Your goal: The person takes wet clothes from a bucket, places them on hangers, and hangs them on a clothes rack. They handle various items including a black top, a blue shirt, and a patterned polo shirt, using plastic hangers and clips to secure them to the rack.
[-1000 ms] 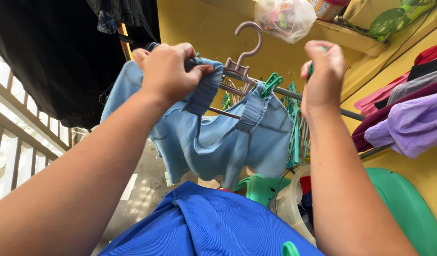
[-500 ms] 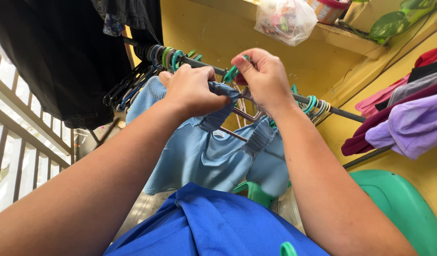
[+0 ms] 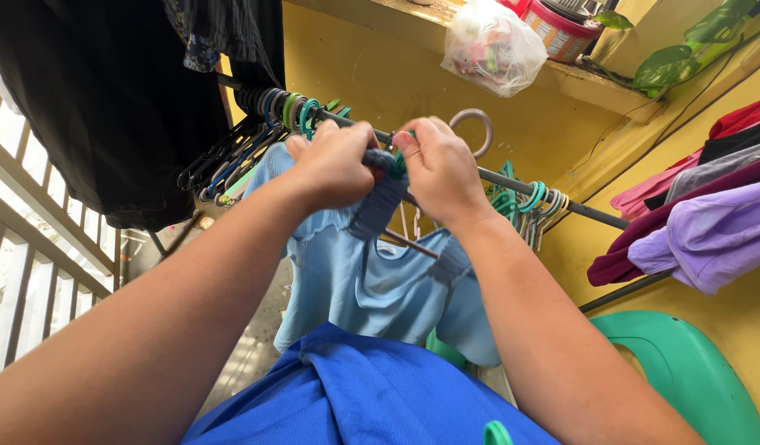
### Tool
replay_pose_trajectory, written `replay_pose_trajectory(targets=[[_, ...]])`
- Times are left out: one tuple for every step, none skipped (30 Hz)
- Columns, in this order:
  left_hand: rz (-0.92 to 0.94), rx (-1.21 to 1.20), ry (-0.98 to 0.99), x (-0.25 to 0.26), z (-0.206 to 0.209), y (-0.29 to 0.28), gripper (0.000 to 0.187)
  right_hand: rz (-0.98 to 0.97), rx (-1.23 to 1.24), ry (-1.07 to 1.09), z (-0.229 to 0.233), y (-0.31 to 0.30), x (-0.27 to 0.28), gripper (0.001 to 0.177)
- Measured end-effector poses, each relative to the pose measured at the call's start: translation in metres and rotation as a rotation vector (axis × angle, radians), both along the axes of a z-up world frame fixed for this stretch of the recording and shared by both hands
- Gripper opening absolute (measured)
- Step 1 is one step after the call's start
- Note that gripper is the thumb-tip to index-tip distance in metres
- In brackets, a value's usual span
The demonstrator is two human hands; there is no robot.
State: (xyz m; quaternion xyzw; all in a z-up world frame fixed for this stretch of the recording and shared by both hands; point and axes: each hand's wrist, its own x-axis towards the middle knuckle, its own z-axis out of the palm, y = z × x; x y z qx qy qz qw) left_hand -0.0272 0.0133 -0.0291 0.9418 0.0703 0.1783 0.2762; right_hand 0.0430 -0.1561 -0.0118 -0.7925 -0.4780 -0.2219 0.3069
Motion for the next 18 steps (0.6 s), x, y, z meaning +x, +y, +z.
replay_pose_trajectory(targets=[[0.008,0.004,-0.043,0.003,0.001,0.003,0.032,0.02,-0.007,-0.136,0.002,-0.001,-0.007,0.035],[0.011,0.021,-0.041,0.006,0.002,0.009,0.032,0.041,-0.016,-0.272,0.004,-0.003,-0.015,0.049],[0.015,0.04,-0.042,0.008,0.005,0.018,0.032,0.033,0.046,-0.282,0.009,-0.006,-0.022,0.048],[0.018,0.058,-0.043,0.011,0.01,0.03,0.033,0.026,0.107,-0.291,0.013,-0.01,-0.028,0.047],[-0.003,0.056,-0.065,0.014,0.015,0.044,0.035,0.026,0.169,-0.298,0.018,-0.011,-0.033,0.048],[-0.024,0.054,-0.087,0.017,0.022,0.059,0.036,-0.067,0.198,-0.335,0.025,-0.014,-0.034,0.048],[-0.056,0.048,-0.147,0.018,0.029,0.077,0.036,-0.161,0.226,-0.373,0.033,-0.021,-0.033,0.049],[-0.089,0.042,-0.208,0.017,0.036,0.096,0.035,-0.256,0.255,-0.411,0.042,-0.028,-0.032,0.05],[-0.219,-0.126,-0.243,0.018,0.043,0.111,0.034,-0.255,0.139,-0.177,0.054,-0.035,-0.024,0.048],[-0.35,-0.295,-0.275,0.021,0.049,0.122,0.033,-0.246,0.021,0.056,0.07,-0.041,-0.013,0.046],[-0.334,-0.337,-0.295,0.025,0.053,0.129,0.031,-0.231,-0.096,0.286,0.081,-0.046,-0.006,0.045],[-0.318,-0.379,-0.316,0.03,0.058,0.136,0.029,-0.067,-0.098,0.496,0.086,-0.052,-0.005,0.04],[-0.296,-0.422,-0.339,0.035,0.062,0.142,0.027,0.105,-0.103,0.702,0.092,-0.056,-0.004,0.036],[-0.256,-0.35,-0.364,0.044,0.067,0.146,0.027,0.28,-0.107,0.906,0.098,-0.059,-0.004,0.033],[-0.209,-0.28,-0.388,0.054,0.071,0.149,0.027,0.28,-0.036,0.951,0.106,-0.061,-0.003,0.033],[-0.161,-0.21,-0.41,0.064,0.075,0.151,0.027,0.281,0.036,0.995,0.115,-0.063,0.0,0.033],[-0.145,-0.176,-0.436,0.075,0.079,0.153,0.028,0.278,0.115,1.037,0.122,-0.064,0.003,0.034],[-0.128,-0.142,-0.462,0.087,0.082,0.153,0.029,0.293,0.135,1.01,0.13,-0.064,0.007,0.031]])
